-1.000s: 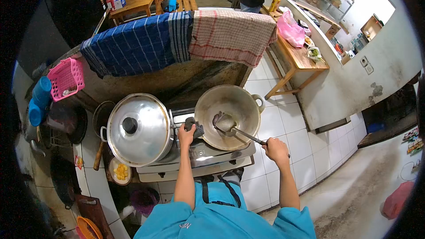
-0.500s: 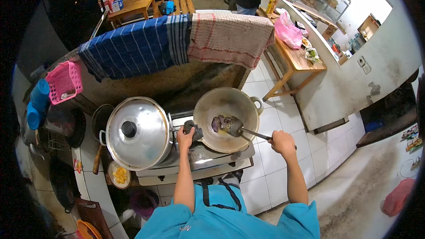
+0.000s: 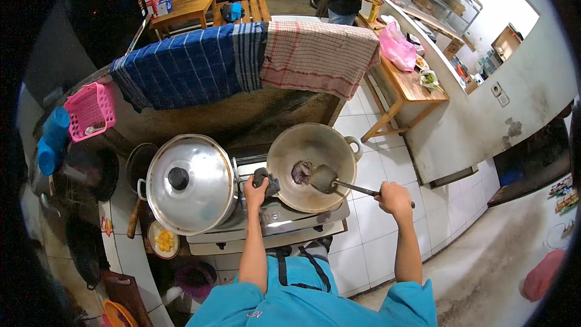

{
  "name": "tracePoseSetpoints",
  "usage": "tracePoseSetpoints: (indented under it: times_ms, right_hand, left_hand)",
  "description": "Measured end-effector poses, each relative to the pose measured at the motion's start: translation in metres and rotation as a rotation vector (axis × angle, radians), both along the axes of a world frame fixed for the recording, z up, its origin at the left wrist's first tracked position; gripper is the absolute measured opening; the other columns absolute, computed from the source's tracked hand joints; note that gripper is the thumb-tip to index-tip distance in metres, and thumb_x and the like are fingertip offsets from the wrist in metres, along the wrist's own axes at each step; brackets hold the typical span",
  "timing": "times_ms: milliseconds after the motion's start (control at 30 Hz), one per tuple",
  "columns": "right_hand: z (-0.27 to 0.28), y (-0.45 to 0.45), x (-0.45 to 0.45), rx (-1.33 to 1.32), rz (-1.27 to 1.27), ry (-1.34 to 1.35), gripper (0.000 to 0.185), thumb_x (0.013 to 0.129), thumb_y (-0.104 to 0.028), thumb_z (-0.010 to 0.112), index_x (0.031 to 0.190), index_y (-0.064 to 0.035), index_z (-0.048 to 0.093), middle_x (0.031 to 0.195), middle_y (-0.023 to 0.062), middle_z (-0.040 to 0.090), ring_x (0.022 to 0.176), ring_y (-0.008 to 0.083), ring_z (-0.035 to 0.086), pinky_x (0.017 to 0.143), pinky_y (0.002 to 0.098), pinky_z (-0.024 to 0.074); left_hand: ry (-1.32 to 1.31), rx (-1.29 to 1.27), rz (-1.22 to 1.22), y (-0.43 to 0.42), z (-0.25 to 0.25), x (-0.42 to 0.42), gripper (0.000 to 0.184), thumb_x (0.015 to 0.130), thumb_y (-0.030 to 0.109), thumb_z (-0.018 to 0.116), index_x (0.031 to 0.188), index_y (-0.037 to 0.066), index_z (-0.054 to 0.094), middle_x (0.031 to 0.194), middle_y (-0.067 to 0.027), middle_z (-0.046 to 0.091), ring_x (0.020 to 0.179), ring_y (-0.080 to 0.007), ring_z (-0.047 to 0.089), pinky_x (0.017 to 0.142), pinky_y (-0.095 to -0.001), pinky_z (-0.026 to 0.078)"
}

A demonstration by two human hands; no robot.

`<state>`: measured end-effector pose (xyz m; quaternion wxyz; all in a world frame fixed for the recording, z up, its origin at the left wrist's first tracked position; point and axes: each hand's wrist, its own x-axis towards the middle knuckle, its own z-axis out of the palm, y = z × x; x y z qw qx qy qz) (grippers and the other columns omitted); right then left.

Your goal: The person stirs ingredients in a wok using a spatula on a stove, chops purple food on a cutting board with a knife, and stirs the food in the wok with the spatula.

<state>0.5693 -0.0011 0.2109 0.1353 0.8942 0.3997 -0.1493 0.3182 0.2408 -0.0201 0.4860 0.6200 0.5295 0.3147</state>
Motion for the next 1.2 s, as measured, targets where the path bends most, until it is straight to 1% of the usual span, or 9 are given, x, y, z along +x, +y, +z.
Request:
tracePoseSetpoints:
  times_ms: [67,167,233,267,367,667,767,867,1200]
  right_hand:
    - [0.003,0.002,0.000,-0.068,-0.011,-0.010,0.024,0.079,-0.026,0.063,0.085,-0.0028,0.060,0.083,0.0164,0.063,0.078,0.0322,0.063,0.067,0.0427,0.0491]
    - [-0.016,0.001,0.002,0.011,0.022,0.004,0.027,0.079,-0.029,0.064,0.083,-0.0023,0.062,0.082,0.0171,0.063,0.076,0.0336,0.062,0.067,0.0421,0.0493]
    - [-0.011,0.000,-0.001,0.016,-0.005,0.013,0.025,0.078,-0.028,0.064,0.083,-0.0035,0.062,0.081,0.0159,0.064,0.075,0.0324,0.063,0.066,0.0423,0.0494]
    - [-0.004,-0.002,-0.003,0.013,-0.020,0.006,0.024,0.078,-0.027,0.064,0.083,-0.0038,0.061,0.081,0.0158,0.063,0.075,0.0319,0.063,0.066,0.0422,0.0494]
    - [-0.001,-0.003,-0.006,-0.008,-0.008,-0.049,0.023,0.077,-0.026,0.065,0.083,-0.0039,0.060,0.080,0.0156,0.063,0.074,0.0314,0.063,0.066,0.0418,0.0495]
    - [-0.009,-0.008,-0.005,0.065,-0.022,-0.063,0.022,0.078,-0.026,0.064,0.082,-0.0043,0.061,0.079,0.0148,0.063,0.073,0.0312,0.063,0.064,0.0412,0.0495]
    - [-0.020,-0.007,-0.006,0.053,0.008,-0.061,0.021,0.078,-0.025,0.064,0.080,-0.0044,0.061,0.078,0.0149,0.063,0.072,0.0312,0.063,0.062,0.0411,0.0494]
    - [-0.018,-0.008,-0.007,0.060,0.003,-0.047,0.021,0.078,-0.025,0.064,0.080,-0.0045,0.061,0.078,0.0147,0.063,0.071,0.0311,0.063,0.061,0.0410,0.0493]
    - [-0.023,-0.008,-0.005,0.078,0.011,-0.037,0.020,0.078,-0.025,0.065,0.080,-0.0051,0.061,0.077,0.0142,0.062,0.071,0.0308,0.063,0.061,0.0405,0.0490]
  left_hand:
    - [0.027,0.031,0.012,0.000,0.006,0.000,0.035,0.071,0.028,0.072,0.091,0.000,0.064,0.079,-0.0119,0.063,0.073,-0.0208,0.059,0.068,-0.0336,0.045]
    - [0.008,-0.002,0.020,-0.006,0.012,0.001,0.038,0.070,0.029,0.073,0.094,0.001,0.063,0.083,-0.0137,0.063,0.077,-0.0246,0.058,0.073,-0.0355,0.045]
    - [-0.016,0.008,0.012,-0.004,0.003,0.000,0.039,0.070,0.029,0.072,0.094,0.001,0.063,0.083,-0.0137,0.062,0.077,-0.0253,0.058,0.073,-0.0357,0.045]
    - [-0.027,0.001,0.005,-0.001,-0.005,0.000,0.038,0.070,0.029,0.073,0.093,0.000,0.062,0.084,-0.0137,0.062,0.076,-0.0257,0.058,0.073,-0.0356,0.045]
    - [0.013,0.137,0.092,-0.011,0.016,0.004,0.031,0.071,0.024,0.070,0.085,-0.001,0.058,0.072,-0.0110,0.060,0.064,-0.0206,0.055,0.063,-0.0336,0.044]
    - [-0.003,0.132,0.021,-0.001,-0.009,0.001,0.032,0.071,0.025,0.071,0.086,0.000,0.060,0.073,-0.0126,0.061,0.066,-0.0229,0.057,0.064,-0.0345,0.045]
    - [-0.071,0.059,0.008,0.002,-0.016,0.001,0.034,0.070,0.026,0.071,0.087,0.000,0.059,0.073,-0.0129,0.061,0.066,-0.0237,0.058,0.064,-0.0346,0.045]
    - [-0.010,0.059,-0.024,0.002,-0.016,-0.001,0.038,0.072,0.027,0.071,0.097,-0.001,0.061,0.083,-0.0124,0.064,0.075,-0.0207,0.060,0.070,-0.0339,0.045]
    - [0.036,0.051,0.002,-0.005,0.007,0.001,0.042,0.072,0.029,0.071,0.100,0.000,0.060,0.085,-0.0140,0.062,0.076,-0.0232,0.058,0.070,-0.0345,0.045]
